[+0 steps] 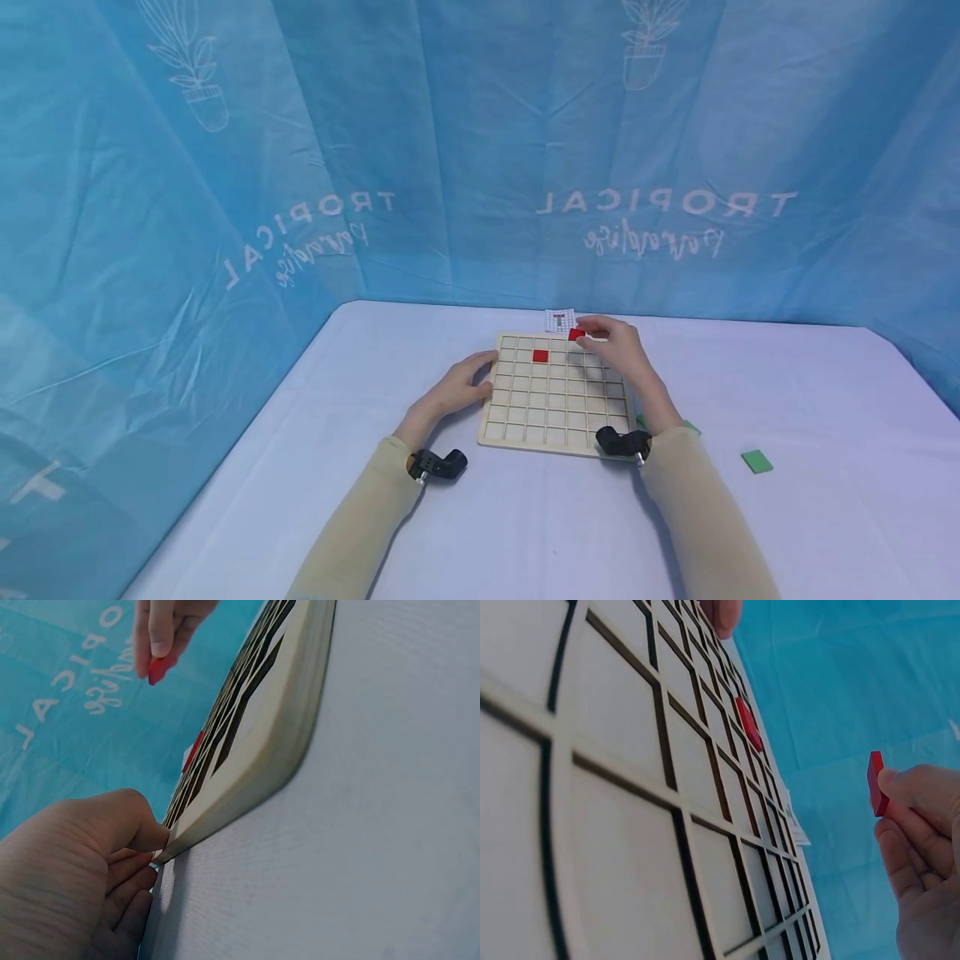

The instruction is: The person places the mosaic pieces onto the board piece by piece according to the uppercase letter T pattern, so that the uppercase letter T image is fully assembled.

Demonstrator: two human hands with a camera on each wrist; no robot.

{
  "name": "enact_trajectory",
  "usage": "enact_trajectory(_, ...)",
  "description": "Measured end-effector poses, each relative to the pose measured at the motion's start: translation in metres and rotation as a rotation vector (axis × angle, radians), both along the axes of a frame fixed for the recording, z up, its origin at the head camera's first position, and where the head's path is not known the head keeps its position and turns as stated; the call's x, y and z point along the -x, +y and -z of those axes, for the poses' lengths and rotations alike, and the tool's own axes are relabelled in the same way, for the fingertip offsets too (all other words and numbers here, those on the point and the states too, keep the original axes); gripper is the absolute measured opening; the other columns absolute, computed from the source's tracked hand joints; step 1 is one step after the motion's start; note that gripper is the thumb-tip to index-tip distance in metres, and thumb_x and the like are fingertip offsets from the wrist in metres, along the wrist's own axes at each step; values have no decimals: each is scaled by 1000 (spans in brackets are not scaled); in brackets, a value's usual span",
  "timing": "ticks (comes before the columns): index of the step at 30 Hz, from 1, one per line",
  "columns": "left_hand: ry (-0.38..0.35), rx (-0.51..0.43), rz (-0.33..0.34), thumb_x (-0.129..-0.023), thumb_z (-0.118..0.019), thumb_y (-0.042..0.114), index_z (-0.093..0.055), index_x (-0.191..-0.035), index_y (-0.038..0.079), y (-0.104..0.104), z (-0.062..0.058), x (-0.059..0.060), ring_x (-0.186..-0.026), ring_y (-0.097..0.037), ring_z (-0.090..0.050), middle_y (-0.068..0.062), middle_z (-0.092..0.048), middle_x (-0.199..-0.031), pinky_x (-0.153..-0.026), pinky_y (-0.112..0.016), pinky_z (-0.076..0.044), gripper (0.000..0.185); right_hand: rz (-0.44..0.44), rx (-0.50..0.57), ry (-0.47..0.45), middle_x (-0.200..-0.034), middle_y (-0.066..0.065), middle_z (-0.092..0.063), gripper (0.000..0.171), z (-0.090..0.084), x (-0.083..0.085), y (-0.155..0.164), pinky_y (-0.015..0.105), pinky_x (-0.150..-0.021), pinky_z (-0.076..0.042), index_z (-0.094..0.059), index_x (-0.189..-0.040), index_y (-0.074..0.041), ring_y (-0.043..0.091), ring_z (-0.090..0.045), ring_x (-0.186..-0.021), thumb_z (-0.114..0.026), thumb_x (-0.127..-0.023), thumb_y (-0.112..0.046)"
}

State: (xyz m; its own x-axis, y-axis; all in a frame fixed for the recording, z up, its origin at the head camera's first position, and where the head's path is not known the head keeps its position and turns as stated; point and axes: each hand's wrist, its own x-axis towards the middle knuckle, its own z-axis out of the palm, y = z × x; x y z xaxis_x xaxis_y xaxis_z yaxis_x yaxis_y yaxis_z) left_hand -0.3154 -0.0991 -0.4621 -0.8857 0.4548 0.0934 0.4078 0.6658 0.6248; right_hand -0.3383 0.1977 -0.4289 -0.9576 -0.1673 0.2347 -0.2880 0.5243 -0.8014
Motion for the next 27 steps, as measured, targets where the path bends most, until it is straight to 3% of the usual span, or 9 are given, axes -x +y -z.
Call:
enact_trajectory(13, 14, 10, 12, -87, -53, 13, -34, -145, 2, 1, 0, -1, -138, -21, -28, -10, -35, -148, -113, -29, -22, 62, -35, -1, 24, -120, 17, -61, 37, 3, 1, -15, 46, -86, -52, -60, -124, -1, 33, -56, -109, -65, -89, -14)
enact_trajectory(27, 29, 24, 16, -85, -52, 12, -34, -145, 0, -1, 1, 1, -138, -22, -28, -11, -35, -148, -113, -28, -21, 64, -65, -10, -28, -122, 16, -60, 39, 14, 9, -22, 47, -93, -47, -58, -127, -1, 31, -57, -109, -63, -91, -13)
